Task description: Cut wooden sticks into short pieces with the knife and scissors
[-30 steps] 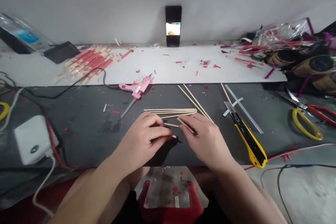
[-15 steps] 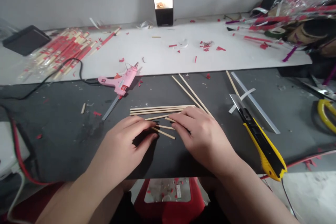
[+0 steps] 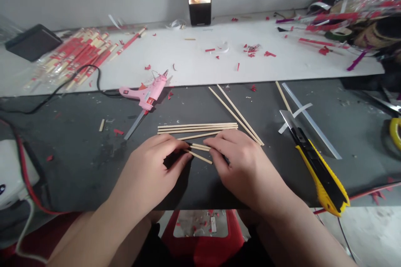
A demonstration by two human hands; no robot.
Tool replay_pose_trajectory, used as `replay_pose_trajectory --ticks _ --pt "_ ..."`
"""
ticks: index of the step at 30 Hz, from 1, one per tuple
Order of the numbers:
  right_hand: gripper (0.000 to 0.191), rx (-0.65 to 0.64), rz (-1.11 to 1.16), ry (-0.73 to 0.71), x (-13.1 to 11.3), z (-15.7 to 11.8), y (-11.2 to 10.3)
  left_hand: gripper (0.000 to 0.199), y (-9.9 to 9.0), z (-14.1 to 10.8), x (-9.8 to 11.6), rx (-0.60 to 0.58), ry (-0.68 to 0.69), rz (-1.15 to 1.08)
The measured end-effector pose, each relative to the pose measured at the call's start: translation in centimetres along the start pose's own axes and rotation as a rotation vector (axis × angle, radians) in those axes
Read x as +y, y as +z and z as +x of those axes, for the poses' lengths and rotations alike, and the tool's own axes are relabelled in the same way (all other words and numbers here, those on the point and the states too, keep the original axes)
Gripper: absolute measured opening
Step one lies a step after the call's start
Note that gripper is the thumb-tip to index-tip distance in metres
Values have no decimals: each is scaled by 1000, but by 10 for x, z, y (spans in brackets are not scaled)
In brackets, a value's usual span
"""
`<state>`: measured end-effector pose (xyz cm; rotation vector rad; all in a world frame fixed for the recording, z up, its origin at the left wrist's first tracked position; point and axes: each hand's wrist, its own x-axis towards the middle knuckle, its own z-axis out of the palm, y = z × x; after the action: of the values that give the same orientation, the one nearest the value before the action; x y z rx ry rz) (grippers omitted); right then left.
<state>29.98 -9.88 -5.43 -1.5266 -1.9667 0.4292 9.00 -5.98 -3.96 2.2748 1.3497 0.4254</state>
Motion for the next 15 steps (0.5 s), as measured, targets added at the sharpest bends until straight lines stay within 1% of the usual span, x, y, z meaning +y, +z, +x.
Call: replay_pose_trajectory --ticks 4,6,9,13,15 --pt "40 -28 -10 59 -6 -3 2 10 1 1 3 10 12 -8" --pt "44 -46 -23 83 -10 -4 3 16 1 0 5 27 32 -27" --pt "37 -62 -4 142 -14 -4 3 21 2 -3 7 42 59 -43" --pt "25 -72 19 248 -18 -1 2 49 7 -2 11 20 60 -22" --pt "24 -88 18 284 -19 -1 2 49 11 -1 13 1 47 3"
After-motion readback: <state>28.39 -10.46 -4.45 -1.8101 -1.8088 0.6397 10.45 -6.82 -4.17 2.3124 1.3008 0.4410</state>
